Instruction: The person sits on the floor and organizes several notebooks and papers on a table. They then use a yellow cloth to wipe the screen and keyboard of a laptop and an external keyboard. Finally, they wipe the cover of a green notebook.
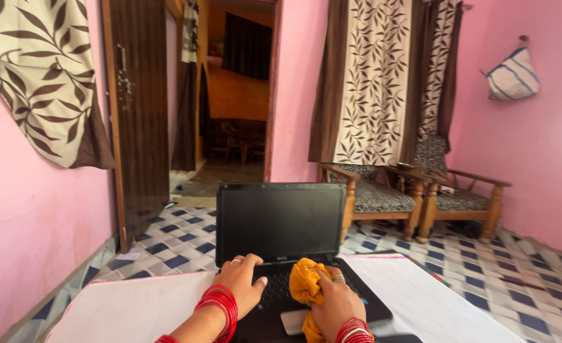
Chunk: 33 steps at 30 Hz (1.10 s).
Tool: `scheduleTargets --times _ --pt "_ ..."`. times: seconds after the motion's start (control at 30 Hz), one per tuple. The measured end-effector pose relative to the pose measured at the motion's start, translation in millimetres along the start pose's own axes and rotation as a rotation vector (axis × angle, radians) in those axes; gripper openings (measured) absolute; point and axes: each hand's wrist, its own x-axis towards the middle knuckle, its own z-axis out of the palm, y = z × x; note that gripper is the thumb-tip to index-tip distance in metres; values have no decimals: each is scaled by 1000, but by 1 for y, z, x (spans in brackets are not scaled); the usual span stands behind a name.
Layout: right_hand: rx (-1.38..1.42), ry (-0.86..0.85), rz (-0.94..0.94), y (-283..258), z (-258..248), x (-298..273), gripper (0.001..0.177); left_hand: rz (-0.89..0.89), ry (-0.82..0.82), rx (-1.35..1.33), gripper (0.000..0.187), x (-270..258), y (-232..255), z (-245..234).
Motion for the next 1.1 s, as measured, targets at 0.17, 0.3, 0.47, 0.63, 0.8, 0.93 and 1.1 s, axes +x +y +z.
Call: scheduleTargets --times 0.17,0.3,0.47,0.63,0.8,0.93,1.1 --pt "-153 -228 -30 -18 30 48 70 -218 95 13 64 64 -39 20" --pt "-284 -470 28 -12 65 52 88 -408 61 -65 83 101 -75 62" --pt "-146 -313 -152 34 122 77 73 -334 267 -259 87 129 -113 97" --pt "-13 -241 -164 55 150 103 57 -169 429 -550 79 156 -130 103" --pt "164 193 -283 16 138 122 46 -22 430 -469 89 143 -144 104" --pt "333 516 -260 -58 134 150 48 -51 332 -430 111 137 -139 89" --pt "296 671 -532 -128 139 163 68 -84 287 -344 125 132 -132 78"
